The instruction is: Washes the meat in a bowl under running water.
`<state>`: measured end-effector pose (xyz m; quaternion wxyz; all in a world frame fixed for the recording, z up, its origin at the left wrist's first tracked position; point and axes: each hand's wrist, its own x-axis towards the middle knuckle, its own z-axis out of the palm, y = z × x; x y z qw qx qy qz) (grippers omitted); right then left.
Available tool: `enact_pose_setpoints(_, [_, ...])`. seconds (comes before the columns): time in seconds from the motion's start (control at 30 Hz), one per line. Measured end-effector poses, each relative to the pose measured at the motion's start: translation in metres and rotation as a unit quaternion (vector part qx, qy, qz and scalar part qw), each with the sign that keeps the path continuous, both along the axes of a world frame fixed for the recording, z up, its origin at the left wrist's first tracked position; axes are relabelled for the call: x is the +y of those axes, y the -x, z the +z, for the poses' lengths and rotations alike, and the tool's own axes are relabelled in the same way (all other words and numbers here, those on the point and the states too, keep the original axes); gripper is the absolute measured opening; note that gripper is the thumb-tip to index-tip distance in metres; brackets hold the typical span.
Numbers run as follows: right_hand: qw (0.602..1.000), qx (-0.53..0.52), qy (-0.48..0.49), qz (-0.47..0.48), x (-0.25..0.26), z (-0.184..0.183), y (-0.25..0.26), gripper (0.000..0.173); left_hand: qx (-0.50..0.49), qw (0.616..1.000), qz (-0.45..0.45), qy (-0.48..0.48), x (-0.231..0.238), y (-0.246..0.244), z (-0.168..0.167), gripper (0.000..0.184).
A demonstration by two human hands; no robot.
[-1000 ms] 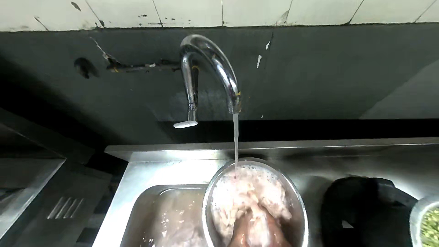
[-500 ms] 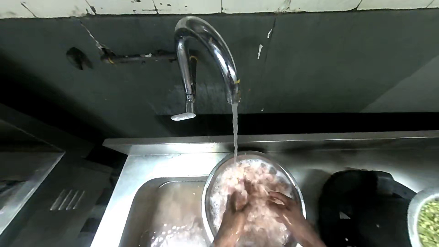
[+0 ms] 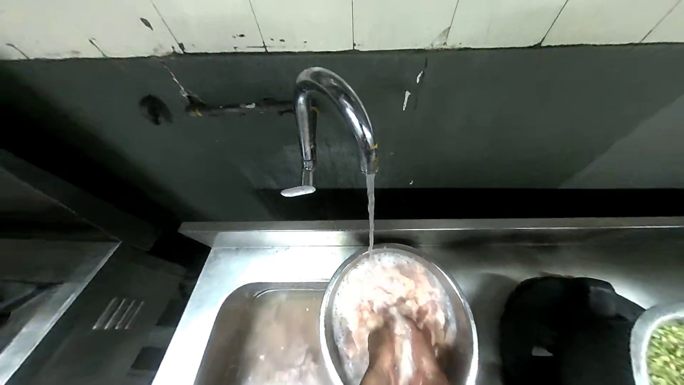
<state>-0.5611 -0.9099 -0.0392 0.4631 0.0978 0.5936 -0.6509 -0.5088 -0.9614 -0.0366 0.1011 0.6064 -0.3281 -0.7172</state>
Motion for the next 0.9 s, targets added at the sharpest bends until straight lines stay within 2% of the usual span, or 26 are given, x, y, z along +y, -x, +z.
enact_pose_setpoints(0.1, [0.998, 0.014, 0.015, -0.062, -0.003, 0.024, -0.004, 0.027, 0.001, 0.995, -0.013, 0.100, 0.003, 0.011, 0.047, 0.046])
enact_pose_setpoints(0.13, [0.995, 0.000, 0.043, -0.090, -0.005, 0.026, -0.003, 0.024, 0.008, 0.992, -0.037, 0.123, 0.003, 0.012, 0.062, 0.053])
enact_pose_setpoints(0.27, [0.968, -0.115, 0.177, -0.137, 0.001, 0.034, 0.008, 0.034, 0.044, 0.975, -0.150, 0.155, -0.002, -0.013, 0.117, 0.089])
enact_pose_setpoints(0.33, [0.960, -0.135, 0.208, -0.131, 0.008, 0.038, 0.012, 0.042, 0.055, 0.982, -0.102, 0.150, 0.001, -0.035, 0.117, 0.089])
enact_pose_setpoints(0.4, [0.960, -0.130, 0.209, -0.130, 0.008, 0.041, 0.014, 0.046, 0.064, 0.990, 0.004, 0.128, 0.007, -0.047, 0.094, 0.070])
enact_pose_setpoints(0.47, [0.966, -0.107, 0.187, -0.143, 0.004, 0.043, 0.010, 0.041, 0.073, 0.992, 0.093, 0.031, 0.022, -0.044, 0.073, 0.057])
enact_pose_setpoints(0.5, [0.970, -0.082, 0.171, -0.152, 0.001, 0.044, 0.006, 0.035, 0.094, 0.986, 0.136, -0.029, 0.030, -0.036, 0.065, 0.055])
enact_pose_setpoints(0.57, [0.978, 0.000, 0.142, -0.153, -0.002, 0.044, -0.004, 0.023, 0.207, 0.949, 0.211, -0.108, 0.040, -0.022, 0.055, 0.066])
enact_pose_setpoints(0.63, [0.975, 0.136, 0.127, -0.119, 0.003, 0.042, -0.013, 0.041, 0.326, 0.899, 0.273, -0.102, 0.040, -0.007, 0.048, 0.067])
enact_pose_setpoints(0.7, [0.952, 0.273, 0.131, -0.043, 0.011, 0.039, -0.011, 0.046, 0.382, 0.876, 0.287, -0.069, 0.034, 0.000, 0.051, 0.061])
enact_pose_setpoints(0.77, [0.908, 0.391, 0.131, 0.074, 0.019, 0.042, -0.009, 0.035, 0.373, 0.878, 0.296, -0.049, 0.027, -0.001, 0.067, 0.051])
enact_pose_setpoints(0.83, [0.837, 0.507, 0.085, 0.186, 0.026, 0.055, -0.010, 0.028, 0.359, 0.883, 0.297, -0.047, 0.018, -0.007, 0.093, 0.046])
enact_pose_setpoints(0.87, [0.801, 0.559, 0.065, 0.206, 0.029, 0.062, -0.012, 0.028, 0.315, 0.898, 0.302, -0.058, 0.013, -0.011, 0.127, 0.043])
enact_pose_setpoints(0.9, [0.781, 0.594, 0.060, 0.183, 0.032, 0.066, -0.012, 0.026, 0.272, 0.911, 0.303, -0.069, 0.008, -0.018, 0.160, 0.040])
